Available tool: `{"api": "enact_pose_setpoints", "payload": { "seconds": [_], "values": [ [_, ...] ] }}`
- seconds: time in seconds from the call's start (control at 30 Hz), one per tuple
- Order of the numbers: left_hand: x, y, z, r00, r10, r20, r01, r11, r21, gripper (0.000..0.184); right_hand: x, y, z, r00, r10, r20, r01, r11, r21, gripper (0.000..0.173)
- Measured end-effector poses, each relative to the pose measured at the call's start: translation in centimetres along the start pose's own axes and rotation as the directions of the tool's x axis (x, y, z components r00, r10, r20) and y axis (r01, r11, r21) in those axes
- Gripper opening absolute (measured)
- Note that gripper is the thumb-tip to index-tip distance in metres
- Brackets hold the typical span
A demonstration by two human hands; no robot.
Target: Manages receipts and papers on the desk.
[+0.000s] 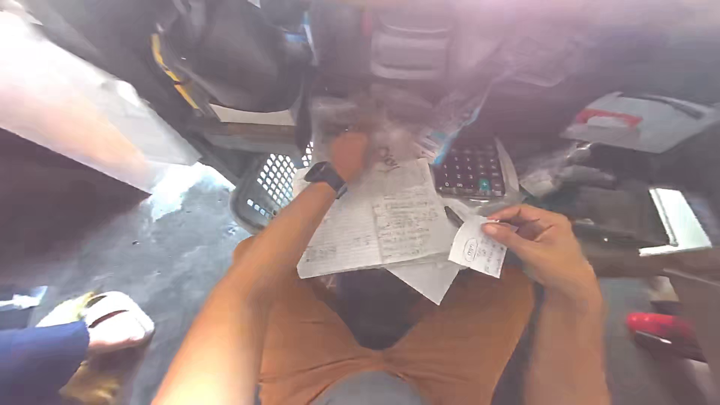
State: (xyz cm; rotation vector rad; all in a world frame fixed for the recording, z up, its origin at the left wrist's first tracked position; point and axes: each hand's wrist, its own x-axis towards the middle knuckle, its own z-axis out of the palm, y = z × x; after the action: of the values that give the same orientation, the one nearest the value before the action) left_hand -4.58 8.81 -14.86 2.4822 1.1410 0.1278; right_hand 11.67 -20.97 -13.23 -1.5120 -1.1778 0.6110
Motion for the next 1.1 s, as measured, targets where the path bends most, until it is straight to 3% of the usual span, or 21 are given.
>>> {"api": "enact_pose_setpoints", "payload": {
  "seconds": [0.1, 0.2, 0.27, 0.33, 0.4, 0.53, 0.6, 0.77, 0.87, 0.97, 1.03, 1.1],
  "values": [
    [0.8, -1.3, 1.0, 0.992, 0.087, -0.090, -0.108, 0.961, -0.256, 0.036, 0.9, 0.6, 1.3, 1.000, -0.006, 0.007, 0.007, 1.000, -0.017, 0.010],
    [0.9, -3.1, -0.2, 0.936, 0.029, -0.350, -0.190, 0.881, -0.434, 0.032, 1.3, 0.9, 1.6, 1.000, 0.016, -0.005, -0.016, 1.000, 0.013, 0.011],
    [1.2, -4.6, -1.5, 0.879, -0.154, -0.451, -0.106, 0.860, -0.500, 0.038, 1.3, 1.3, 1.7, 0.999, 0.038, -0.016, -0.038, 0.999, 0.027, 0.013],
    [1.9, -5.8, -2.2, 0.847, -0.336, -0.412, 0.066, 0.835, -0.546, 0.047, 1.5, 1.7, 1.9, 0.998, 0.056, -0.033, -0.056, 0.998, 0.029, 0.013],
    [2.2, -6.4, -2.2, 0.849, -0.393, -0.354, 0.186, 0.849, -0.495, 0.057, 1.6, 2.0, 2.2, 0.996, 0.074, -0.050, -0.073, 0.997, 0.018, 0.013],
    [2.4, -7.2, -1.8, 0.950, -0.223, -0.217, 0.163, 0.951, -0.264, 0.043, 1.3, 2.7, 2.0, 0.997, 0.061, -0.049, -0.060, 0.998, 0.014, 0.011],
    [3.1, -8.2, -1.8, 0.964, -0.165, -0.207, 0.127, 0.974, -0.185, 0.042, 1.2, 2.9, 1.7, 0.996, 0.055, -0.067, -0.054, 0.998, 0.011, 0.010],
    [3.4, -8.6, -2.1, 0.937, -0.165, -0.309, 0.131, 0.983, -0.127, 0.091, 0.8, 2.9, 0.5, 0.965, 0.106, -0.240, -0.111, 0.994, -0.007, 0.016],
    [2.9, -7.1, -2.3, 0.930, -0.050, -0.364, 0.033, 0.998, -0.052, 0.092, 1.3, 2.3, -0.8, 0.974, 0.187, -0.131, -0.193, 0.981, -0.033, 0.024],
    [1.0, -3.1, -2.4, 0.907, 0.211, -0.364, -0.260, 0.961, -0.091, 0.069, 2.0, 1.5, -1.4, 0.972, 0.234, -0.029, -0.235, 0.970, -0.057, 0.022],
    [-1.5, 1.2, -1.8, 0.897, 0.377, -0.232, -0.426, 0.878, -0.220, 0.055, 2.6, 1.2, -1.9, 0.976, 0.212, 0.056, -0.208, 0.975, -0.072, 0.021],
    [-4.0, 5.0, -0.3, 0.864, 0.501, -0.055, -0.471, 0.763, -0.442, 0.055, 3.4, 0.8, -2.2, 0.967, 0.178, 0.183, -0.161, 0.981, -0.105, 0.020]
  ]
}}
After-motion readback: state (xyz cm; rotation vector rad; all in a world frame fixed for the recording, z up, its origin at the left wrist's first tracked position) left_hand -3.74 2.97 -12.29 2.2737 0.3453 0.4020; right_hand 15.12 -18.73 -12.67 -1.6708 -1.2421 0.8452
